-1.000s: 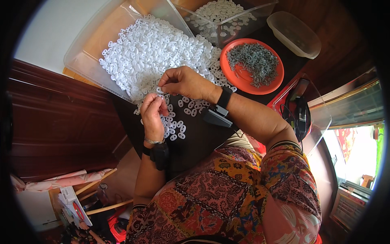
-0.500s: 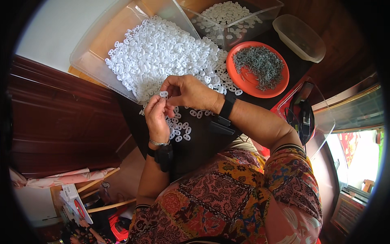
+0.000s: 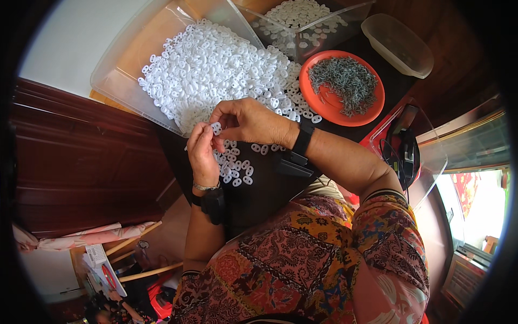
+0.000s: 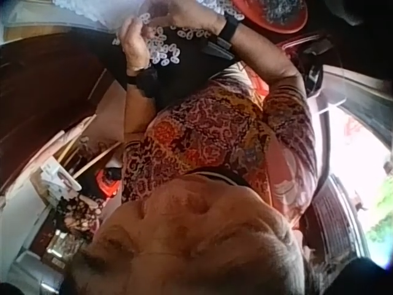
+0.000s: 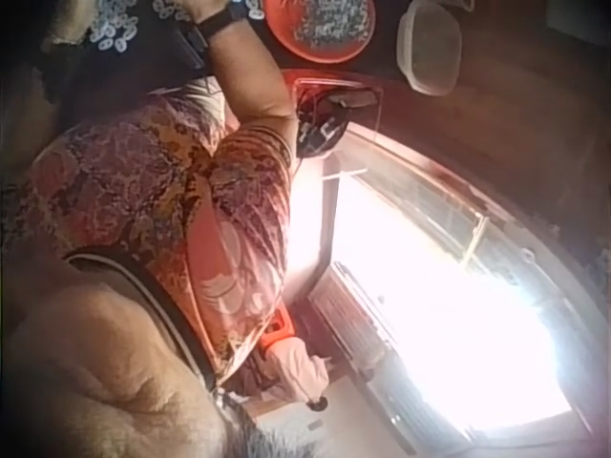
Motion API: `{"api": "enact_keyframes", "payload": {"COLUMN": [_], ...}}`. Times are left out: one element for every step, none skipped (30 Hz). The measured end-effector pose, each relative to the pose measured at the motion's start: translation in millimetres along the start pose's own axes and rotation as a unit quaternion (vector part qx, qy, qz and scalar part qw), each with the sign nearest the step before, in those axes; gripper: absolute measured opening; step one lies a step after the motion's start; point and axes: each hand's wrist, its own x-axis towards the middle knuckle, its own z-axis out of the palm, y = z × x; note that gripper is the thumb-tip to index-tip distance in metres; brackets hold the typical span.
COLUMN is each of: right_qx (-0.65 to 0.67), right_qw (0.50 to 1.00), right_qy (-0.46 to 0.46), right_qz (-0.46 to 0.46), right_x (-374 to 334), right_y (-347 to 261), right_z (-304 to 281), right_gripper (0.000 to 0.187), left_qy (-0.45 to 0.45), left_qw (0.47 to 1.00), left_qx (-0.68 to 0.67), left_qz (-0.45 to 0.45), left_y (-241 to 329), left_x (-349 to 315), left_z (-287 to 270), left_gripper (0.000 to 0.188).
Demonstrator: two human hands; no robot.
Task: Manually assembling small white plastic components by inserting metal pins into them.
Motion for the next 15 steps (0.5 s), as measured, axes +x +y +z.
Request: {"api": "enact_keyframes", "payload": {"right_qx": [-0.015, -0.015, -0.005, 0.004, 0.005, -0.022, -0.049, -0.049, -0.068, -0.088, -0.088, -0.095, -0.103, -0.103, -0.117], "right_qw": [1.0, 1.0, 1.0, 1.0, 1.0, 1.0, 0.999, 0.999, 0.997, 0.995, 0.995, 0.994, 0.993, 0.993, 0.989], "right_qy": [0.004, 0.004, 0.002, 0.0, 0.0, 0.004, 0.009, 0.009, 0.021, 0.033, 0.032, 0.03, 0.027, 0.028, 0.037], "right_qz": [-0.012, -0.011, -0.004, 0.004, 0.004, -0.004, -0.011, -0.01, -0.021, -0.032, -0.032, -0.039, -0.045, -0.044, -0.084], "right_x": [-0.2, -0.3, -0.5, -0.8, -1.1, -1.4, -1.5, -1.9, -2.2, -2.6, -2.5, -2.4, -2.2, -1.9, -1.4], "right_y": [1.0, 1.0, 0.8, 0.4, -1.5, -4.9, -6.4, -5.7, -3.8, -2.8, -2.7, -2.7, -2.5, 0.1, 4.7], "right_z": [0.0, 0.7, 1.6, 2.5, 3.6, 4.3, 5.2, 6.2, 7.6, 8.1, 8.2, 7.9, 7.8, 7.7, 7.9], "right_gripper": [0.028, 0.028, 0.028, 0.029, 0.029, 0.03, 0.031, 0.031, 0.032, 0.032, 0.032, 0.032, 0.031, 0.031, 0.03], "left_qy": [-0.006, -0.007, 0.004, 0.014, 0.014, 0.018, 0.023, 0.022, 0.024, 0.026, 0.027, 0.025, 0.023, 0.022, 0.019], "left_qw": [1.0, 1.0, 1.0, 1.0, 1.0, 1.0, 1.0, 1.0, 1.0, 1.0, 1.0, 1.0, 1.0, 1.0, 1.0], "left_qx": [0.021, 0.021, 0.013, 0.005, 0.005, 0.011, 0.017, 0.017, 0.012, 0.008, 0.008, 0.004, -0.001, -0.001, -0.007], "left_qz": [0.004, 0.003, 0.008, 0.013, 0.013, 0.013, 0.012, 0.012, 0.009, 0.007, 0.007, 0.011, 0.015, 0.015, 0.018], "left_y": [-0.2, -0.2, -0.1, 0.3, 1.2, 2.4, 2.6, 2.1, 1.3, 0.9, 0.8, 0.8, 0.7, 0.3, -0.1], "left_x": [0.0, -0.6, -1.6, -2.3, -2.9, -3.4, -3.7, -4.2, -4.6, -5.0, -5.2, -5.4, -5.6, -5.5, -5.2], "left_z": [-0.4, 0.3, 2.1, 3.7, 4.4, 5.0, 5.3, 5.9, 6.3, 6.5, 6.3, 6.1, 5.8, 5.7, 5.5], "left_gripper": [0.024, 0.024, 0.022, 0.02, 0.02, 0.02, 0.02, 0.02, 0.02, 0.021, 0.021, 0.021, 0.021, 0.021, 0.021]}}
